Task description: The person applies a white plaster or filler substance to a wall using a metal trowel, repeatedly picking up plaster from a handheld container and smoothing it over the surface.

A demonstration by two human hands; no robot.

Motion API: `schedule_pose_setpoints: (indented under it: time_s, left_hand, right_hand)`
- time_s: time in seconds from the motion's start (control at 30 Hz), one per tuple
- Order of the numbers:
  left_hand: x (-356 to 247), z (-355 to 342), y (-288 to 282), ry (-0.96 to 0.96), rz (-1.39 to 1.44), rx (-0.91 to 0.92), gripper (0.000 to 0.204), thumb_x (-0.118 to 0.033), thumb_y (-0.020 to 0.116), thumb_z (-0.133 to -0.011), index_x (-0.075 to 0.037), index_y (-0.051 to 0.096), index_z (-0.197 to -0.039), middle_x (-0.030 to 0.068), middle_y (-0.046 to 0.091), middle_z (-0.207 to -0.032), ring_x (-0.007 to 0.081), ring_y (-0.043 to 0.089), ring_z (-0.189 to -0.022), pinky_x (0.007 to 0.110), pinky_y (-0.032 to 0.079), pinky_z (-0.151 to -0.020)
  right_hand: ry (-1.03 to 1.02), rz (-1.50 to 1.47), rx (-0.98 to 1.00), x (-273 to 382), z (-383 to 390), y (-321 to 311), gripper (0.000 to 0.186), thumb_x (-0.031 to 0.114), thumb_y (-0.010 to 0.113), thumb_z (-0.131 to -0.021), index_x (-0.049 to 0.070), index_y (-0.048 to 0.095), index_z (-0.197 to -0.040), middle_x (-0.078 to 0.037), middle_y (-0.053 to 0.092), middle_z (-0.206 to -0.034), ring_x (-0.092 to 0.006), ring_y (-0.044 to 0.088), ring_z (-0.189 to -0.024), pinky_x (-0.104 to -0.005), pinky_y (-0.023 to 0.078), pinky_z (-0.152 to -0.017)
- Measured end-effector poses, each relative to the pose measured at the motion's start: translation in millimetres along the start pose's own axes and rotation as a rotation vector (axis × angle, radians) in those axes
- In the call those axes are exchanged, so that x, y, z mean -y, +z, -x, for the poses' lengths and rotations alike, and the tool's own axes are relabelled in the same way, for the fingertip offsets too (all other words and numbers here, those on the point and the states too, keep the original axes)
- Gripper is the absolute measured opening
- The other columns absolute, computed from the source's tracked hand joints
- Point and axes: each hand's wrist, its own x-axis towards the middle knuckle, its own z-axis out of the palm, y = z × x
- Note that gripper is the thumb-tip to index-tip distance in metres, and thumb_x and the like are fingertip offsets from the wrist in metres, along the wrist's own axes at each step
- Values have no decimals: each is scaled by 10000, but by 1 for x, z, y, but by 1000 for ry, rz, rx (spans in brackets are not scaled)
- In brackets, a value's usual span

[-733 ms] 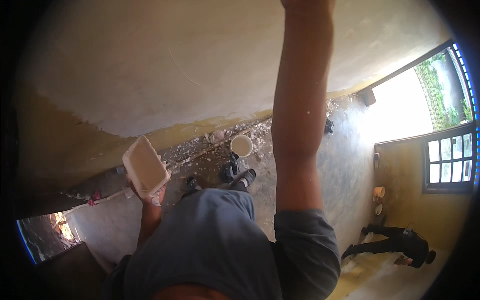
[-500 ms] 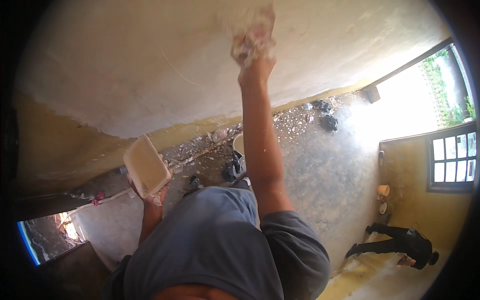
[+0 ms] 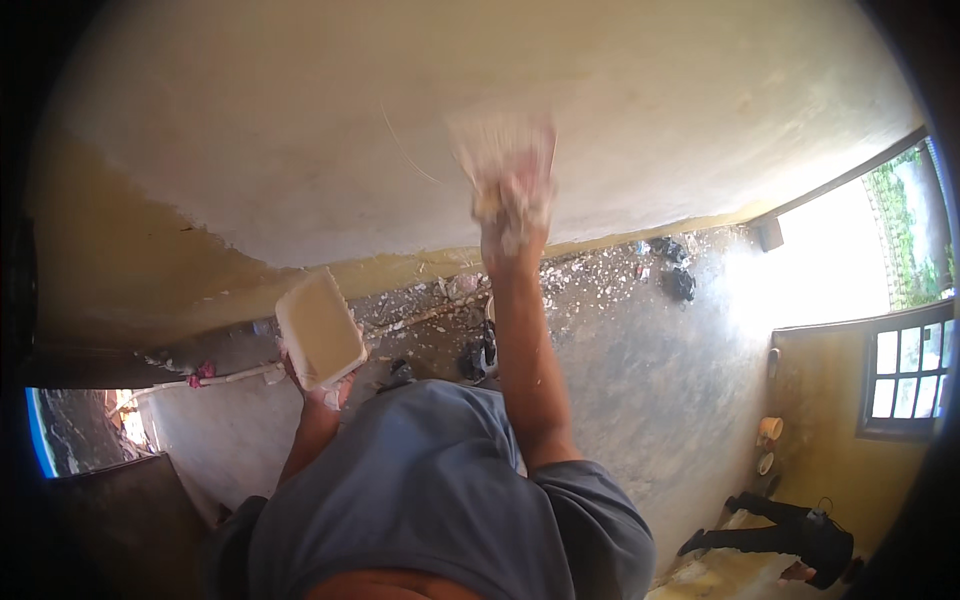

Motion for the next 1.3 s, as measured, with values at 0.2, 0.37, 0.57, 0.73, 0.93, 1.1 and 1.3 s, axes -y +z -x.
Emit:
schedule_pose_setpoints:
  time_s: [0.2, 0.37, 0.57, 0.73, 0.93, 1.1, 1.3]
  left_hand:
    - [-3, -7, 4, -47, -49, 37, 757, -659, 477, -884, -191, 382, -1471, 131, 531, -1362, 354, 573, -1180, 515, 542, -902]
    - [-9, -5, -15, -63, -18, 7, 730, -665, 459, -893, -187, 411, -1443, 119, 542, -1344, 335, 592, -1152, 507, 545, -894]
    - [-17, -3, -26, 81, -227, -79, 675, -636, 439, -911, -177, 443, -1406, 103, 573, -1288, 307, 612, -1106, 493, 551, -865]
    - [-31, 9, -6, 117, -53, -245, 663, -617, 416, -918, -174, 441, -1410, 99, 583, -1278, 318, 620, -1076, 512, 550, -851]
    - [-44, 31, -23, 160, -85, -340, 701, -629, 414, -904, -157, 426, -1422, 125, 582, -1275, 332, 622, -1081, 556, 556, -827]
    - [-52, 40, -43, 170, -181, -263, 703, -628, 421, -900, -150, 435, -1416, 138, 589, -1259, 343, 635, -1063, 543, 563, -807]
    - [-57, 46, -71, 242, -85, -338, 673, -591, 413, -924, -122, 435, -1408, 130, 594, -1246, 328, 645, -1047, 494, 573, -819]
  right_hand:
    - [-458, -121, 236, 105, -83, 254, 369, 94, 666, -901, 28, 527, -1235, -108, 619, -1055, -170, 620, -827, -268, 508, -587]
    - [-355, -49, 133, 50, -98, 252, 305, 92, 653, -904, 20, 555, -1184, -108, 630, -1001, -169, 619, -794, -277, 508, -603]
    - [3, 91, -173, -52, -33, 109, 347, 69, 667, -896, 50, 523, -1211, -85, 610, -971, -157, 633, -771, -311, 554, -575]
    - [244, 166, -398, -128, 15, 12, 374, 76, 690, -895, 60, 536, -1236, -71, 611, -1030, -165, 634, -830, -323, 566, -644]
    - [379, 83, -494, -212, 53, -87, 364, 74, 692, -898, 70, 545, -1232, -69, 617, -1061, -190, 634, -902, -358, 569, -720]
    - [602, -62, -576, -268, 92, -170, 311, 104, 673, -919, 76, 545, -1201, -63, 628, -1024, -196, 640, -879, -372, 566, -733]
    - [636, -88, -468, -204, 129, -79, 321, 192, 631, -953, 122, 524, -1248, -22, 633, -970, -188, 631, -821, -393, 547, -727]
